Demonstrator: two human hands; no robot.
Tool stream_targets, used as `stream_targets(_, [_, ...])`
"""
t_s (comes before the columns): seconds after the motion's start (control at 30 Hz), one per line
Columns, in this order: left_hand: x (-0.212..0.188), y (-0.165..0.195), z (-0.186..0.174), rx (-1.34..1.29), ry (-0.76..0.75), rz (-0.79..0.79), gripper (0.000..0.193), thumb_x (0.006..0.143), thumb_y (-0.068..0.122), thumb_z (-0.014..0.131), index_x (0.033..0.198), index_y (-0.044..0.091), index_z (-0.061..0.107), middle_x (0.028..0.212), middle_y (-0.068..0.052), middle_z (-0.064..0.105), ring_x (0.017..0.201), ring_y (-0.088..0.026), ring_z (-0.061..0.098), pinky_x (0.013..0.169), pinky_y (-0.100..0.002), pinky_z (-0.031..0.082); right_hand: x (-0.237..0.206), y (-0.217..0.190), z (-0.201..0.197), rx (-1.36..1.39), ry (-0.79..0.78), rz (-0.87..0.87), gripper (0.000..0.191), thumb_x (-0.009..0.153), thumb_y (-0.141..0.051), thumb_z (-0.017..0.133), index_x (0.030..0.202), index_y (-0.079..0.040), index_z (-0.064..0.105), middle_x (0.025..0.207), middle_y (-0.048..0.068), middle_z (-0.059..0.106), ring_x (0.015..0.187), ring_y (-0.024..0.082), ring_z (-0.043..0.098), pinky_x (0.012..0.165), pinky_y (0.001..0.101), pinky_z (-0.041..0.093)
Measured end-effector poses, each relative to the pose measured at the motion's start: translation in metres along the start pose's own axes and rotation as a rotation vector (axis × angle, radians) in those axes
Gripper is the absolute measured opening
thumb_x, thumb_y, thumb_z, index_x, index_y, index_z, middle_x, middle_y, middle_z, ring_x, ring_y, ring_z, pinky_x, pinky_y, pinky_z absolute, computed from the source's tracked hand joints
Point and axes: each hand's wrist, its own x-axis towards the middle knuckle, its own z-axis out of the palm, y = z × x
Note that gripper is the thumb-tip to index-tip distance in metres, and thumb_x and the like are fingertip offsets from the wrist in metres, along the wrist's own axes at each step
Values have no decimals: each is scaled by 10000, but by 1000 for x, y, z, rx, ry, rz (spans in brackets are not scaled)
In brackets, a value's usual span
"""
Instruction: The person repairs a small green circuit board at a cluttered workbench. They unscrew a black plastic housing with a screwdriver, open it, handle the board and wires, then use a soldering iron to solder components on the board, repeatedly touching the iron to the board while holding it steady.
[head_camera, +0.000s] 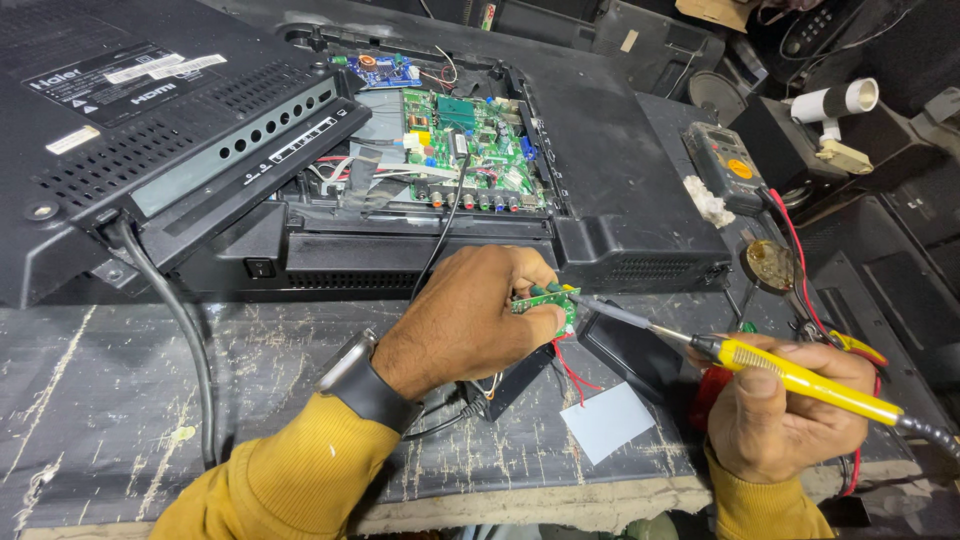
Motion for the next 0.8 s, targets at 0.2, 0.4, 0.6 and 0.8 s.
stream_targets(0.2, [3,-2,1,15,-17,-34,420,759,317,778,1035,2,749,844,-123,766,772,-224,764,706,-353,578,-4,5,-6,-68,-4,-61,380,1111,-222,791,1161,-2,484,906,175,668,823,261,749,841,348,658])
stream_targets(0.4, [4,-1,1,-3,-40,-71,432,758,322,770,1049,4,746,842,-123,769,766,-219,767,699,-355,581,-5,1,-4,-29,-22,-44,383,1113,-202,790,1188,-13,465,923,185,668,847,286,754,859,371,661])
stream_targets(0.6, [4,-3,0,-8,-30,-41,432,761,324,761,1043,-4,753,893,-156,772,820,-243,773,737,-363,584,-11,5,-4,8,-4,-102,372,1110,-156,783,1211,-8,457,951,157,628,861,287,746,921,413,671])
stream_targets(0.8, [3,-2,0,-5,-27,-55,422,756,321,761,1037,8,754,889,-147,774,815,-242,774,733,-363,583,-2,3,-7,60,40,-106,321,1139,-141,745,1157,15,464,956,133,579,852,295,746,866,369,664])
